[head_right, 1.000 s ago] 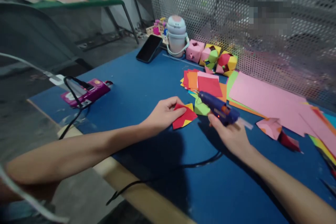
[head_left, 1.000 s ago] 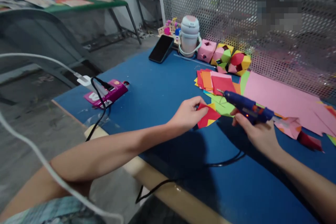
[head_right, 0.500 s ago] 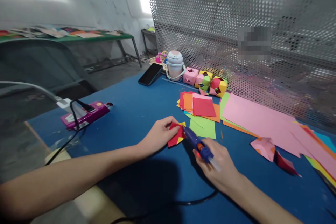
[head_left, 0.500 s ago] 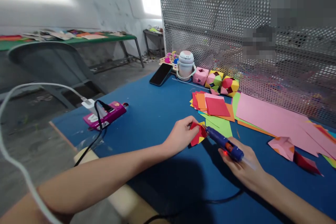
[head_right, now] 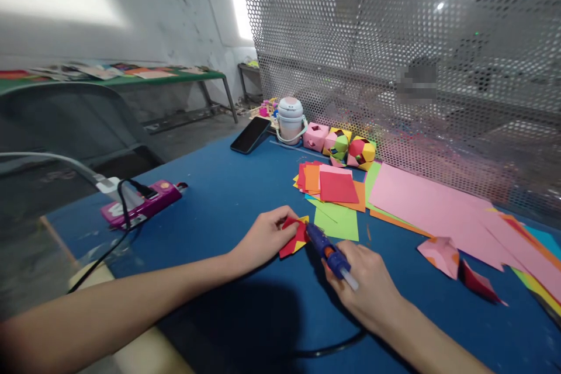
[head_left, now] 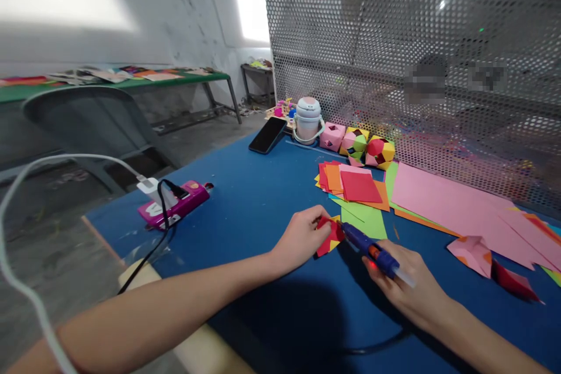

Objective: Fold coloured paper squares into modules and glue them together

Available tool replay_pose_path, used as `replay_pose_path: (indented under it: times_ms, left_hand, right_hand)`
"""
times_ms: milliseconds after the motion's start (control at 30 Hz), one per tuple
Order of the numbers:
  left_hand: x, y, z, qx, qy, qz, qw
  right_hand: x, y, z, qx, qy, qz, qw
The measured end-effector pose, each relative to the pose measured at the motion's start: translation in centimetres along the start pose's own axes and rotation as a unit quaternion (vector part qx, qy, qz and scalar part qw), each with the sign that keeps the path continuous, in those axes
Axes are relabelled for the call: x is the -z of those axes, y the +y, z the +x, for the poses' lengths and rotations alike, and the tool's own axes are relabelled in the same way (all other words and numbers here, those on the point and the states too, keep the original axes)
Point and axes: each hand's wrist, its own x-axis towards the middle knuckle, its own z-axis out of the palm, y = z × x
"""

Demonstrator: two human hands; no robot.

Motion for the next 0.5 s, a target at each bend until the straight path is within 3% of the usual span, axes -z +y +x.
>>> replay_pose_path:
  times_ms: [500]
  left_hand:
    - [-0.11,-0.22,0.07,-0.023,0.006,0.023,0.999]
  right_hand:
    - [0.07,0.26,-0.29,0.001,-0.027,-0.023,0.999]
